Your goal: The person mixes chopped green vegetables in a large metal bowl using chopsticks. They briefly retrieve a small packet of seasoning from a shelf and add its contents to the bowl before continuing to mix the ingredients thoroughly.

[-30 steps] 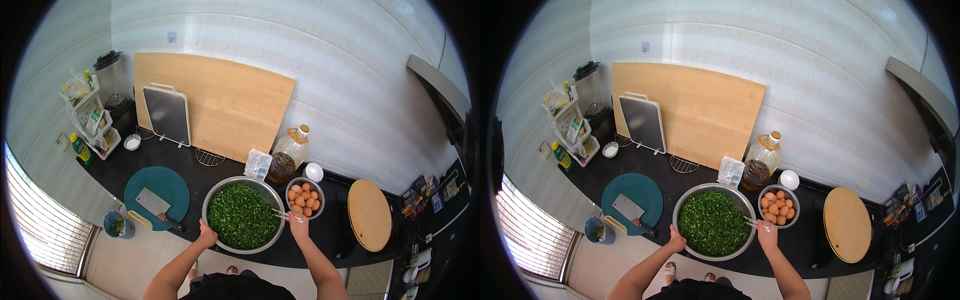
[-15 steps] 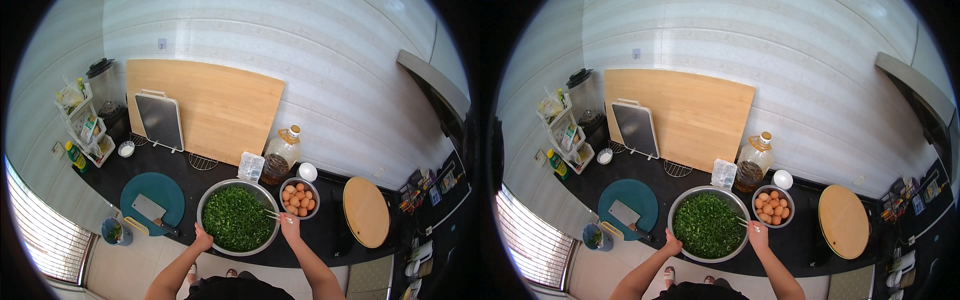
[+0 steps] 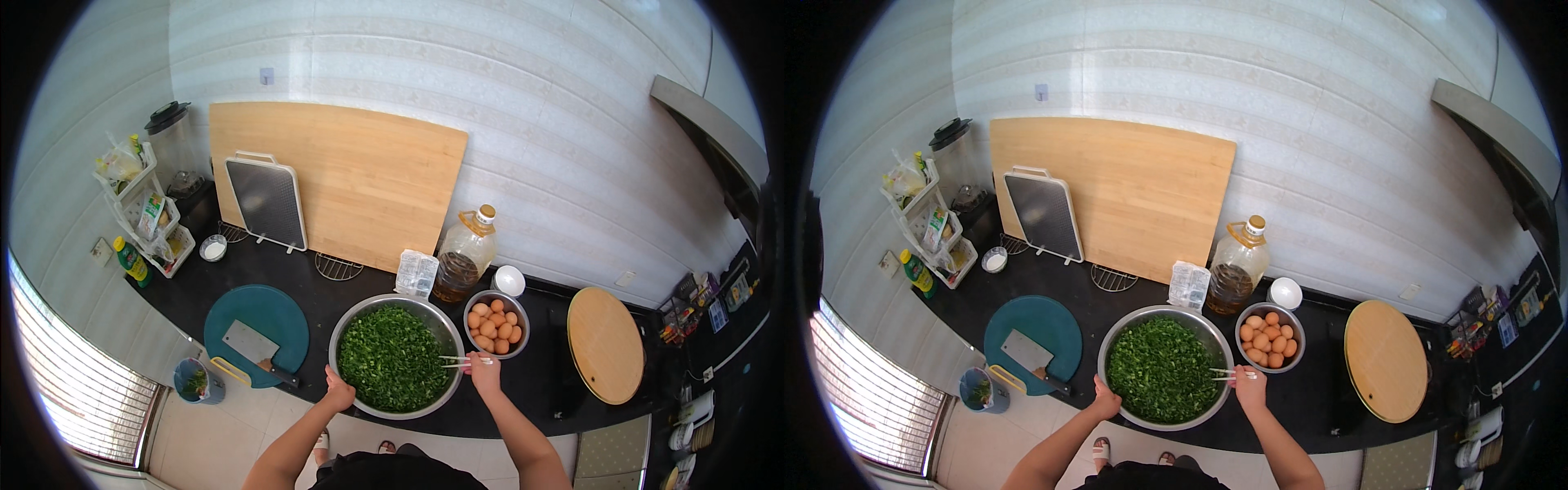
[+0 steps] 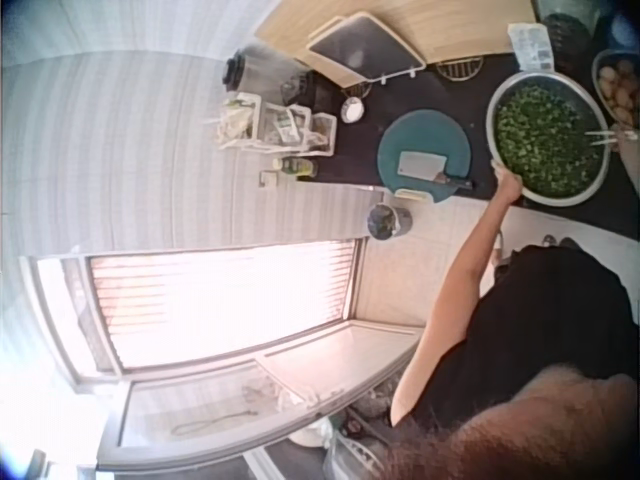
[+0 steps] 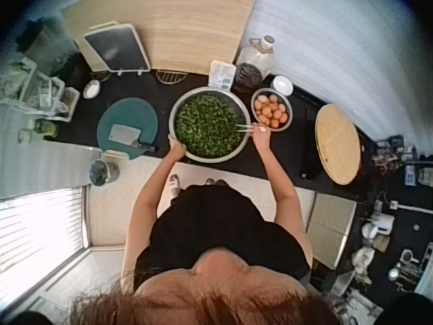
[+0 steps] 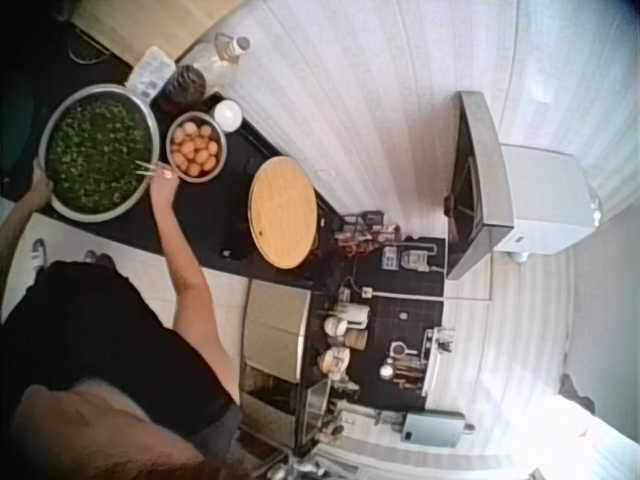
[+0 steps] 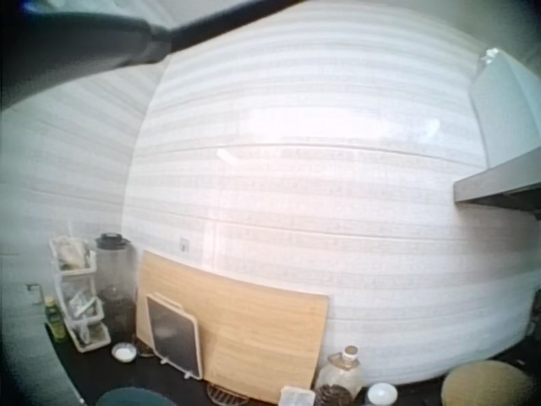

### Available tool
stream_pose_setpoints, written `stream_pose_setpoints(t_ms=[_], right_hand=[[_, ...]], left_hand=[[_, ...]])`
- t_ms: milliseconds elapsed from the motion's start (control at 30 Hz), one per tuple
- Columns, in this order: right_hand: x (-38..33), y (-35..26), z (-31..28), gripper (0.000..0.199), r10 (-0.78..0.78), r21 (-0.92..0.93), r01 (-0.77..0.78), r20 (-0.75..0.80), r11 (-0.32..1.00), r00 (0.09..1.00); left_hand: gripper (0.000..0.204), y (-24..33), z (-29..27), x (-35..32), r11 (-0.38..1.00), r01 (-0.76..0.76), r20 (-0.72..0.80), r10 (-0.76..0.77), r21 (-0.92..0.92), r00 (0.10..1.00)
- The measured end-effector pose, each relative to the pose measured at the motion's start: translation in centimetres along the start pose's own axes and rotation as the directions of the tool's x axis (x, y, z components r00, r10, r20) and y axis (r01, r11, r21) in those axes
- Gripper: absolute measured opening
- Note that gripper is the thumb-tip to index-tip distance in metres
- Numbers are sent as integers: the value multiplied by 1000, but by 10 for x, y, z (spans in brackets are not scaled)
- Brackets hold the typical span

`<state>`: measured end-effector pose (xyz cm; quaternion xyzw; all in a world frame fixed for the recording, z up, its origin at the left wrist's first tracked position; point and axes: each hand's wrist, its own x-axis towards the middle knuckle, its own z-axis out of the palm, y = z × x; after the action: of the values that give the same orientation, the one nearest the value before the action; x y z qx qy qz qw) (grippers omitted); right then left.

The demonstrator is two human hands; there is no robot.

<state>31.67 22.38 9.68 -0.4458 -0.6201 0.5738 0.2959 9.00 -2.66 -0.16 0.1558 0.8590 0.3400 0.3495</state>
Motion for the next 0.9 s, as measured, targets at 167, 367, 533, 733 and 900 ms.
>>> stream_pose_setpoints(t_ms=[167, 367, 533, 733, 900], right_hand=[[-16, 22, 64, 23, 124, 371, -156, 109, 916, 986], [-53, -28, 71, 21, -287, -37, 340, 456, 940, 843], [-81, -71, 28, 17, -314, -183, 543, 650, 819, 692], [-83, -34, 28, 16, -245, -208, 779, 874, 592, 419], [-16, 3, 26, 16, -252, -404, 905, 870, 131, 424]], left_hand=[[98, -9, 6, 5, 1000, -22, -16, 22, 21, 1000], [98, 0, -1, 0, 1000, 23, 31, -23, -11, 999], [99, -2, 1, -1, 1000, 0, -8, 0, 10, 1000], [97, -7, 4, 3, 999, -34, -30, 34, 0, 999], [94, 7, -10, -11, 996, -17, 79, 24, -92, 997]])
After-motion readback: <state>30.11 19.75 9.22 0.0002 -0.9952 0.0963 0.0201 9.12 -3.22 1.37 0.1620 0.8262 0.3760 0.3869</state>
